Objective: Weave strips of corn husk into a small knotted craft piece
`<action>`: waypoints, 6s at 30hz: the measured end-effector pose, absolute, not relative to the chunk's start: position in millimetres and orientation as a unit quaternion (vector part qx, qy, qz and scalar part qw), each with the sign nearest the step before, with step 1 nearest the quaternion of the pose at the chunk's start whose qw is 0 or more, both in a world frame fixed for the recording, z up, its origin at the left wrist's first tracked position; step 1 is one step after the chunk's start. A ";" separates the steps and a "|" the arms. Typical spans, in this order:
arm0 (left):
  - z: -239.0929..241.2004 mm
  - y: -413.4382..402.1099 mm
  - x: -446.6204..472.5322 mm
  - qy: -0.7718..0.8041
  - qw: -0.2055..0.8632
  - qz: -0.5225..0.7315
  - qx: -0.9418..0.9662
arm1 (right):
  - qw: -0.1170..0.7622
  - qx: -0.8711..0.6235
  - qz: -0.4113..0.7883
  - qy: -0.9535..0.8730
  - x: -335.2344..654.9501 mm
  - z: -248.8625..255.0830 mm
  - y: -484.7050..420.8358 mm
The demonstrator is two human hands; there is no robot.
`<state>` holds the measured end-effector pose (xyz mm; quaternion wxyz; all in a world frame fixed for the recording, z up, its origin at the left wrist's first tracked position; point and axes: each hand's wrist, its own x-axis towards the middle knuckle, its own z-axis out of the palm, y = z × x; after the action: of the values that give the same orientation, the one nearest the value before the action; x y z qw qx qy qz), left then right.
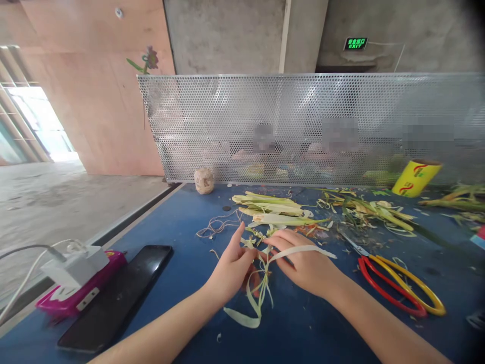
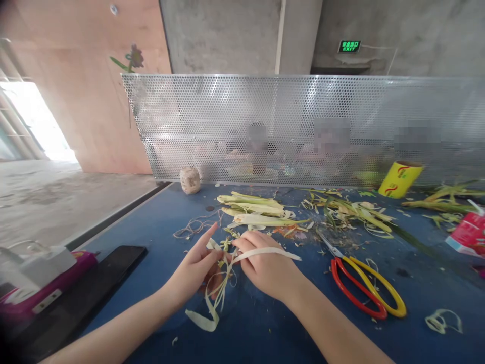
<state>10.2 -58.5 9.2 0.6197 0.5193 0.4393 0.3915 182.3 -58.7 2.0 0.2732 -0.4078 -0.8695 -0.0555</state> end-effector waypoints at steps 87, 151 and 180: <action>17.5 -52.6 4.7 0.332 0.559 0.541 0.534 | 0.237 -0.526 0.114 -0.809 147.1 1.9 -71.4; 26.3 -49.6 -3.9 0.419 0.554 0.427 0.580 | 0.253 -0.362 0.772 -0.457 174.1 5.9 -55.8; 25.2 -41.4 -1.9 0.439 0.527 0.471 0.555 | 0.326 -0.366 0.621 -0.612 157.3 13.3 -71.6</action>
<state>-1.9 -41.4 25.2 0.5268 0.5548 0.4393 0.4709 157.3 -71.6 13.3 0.3259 -0.3658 -0.6123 0.6206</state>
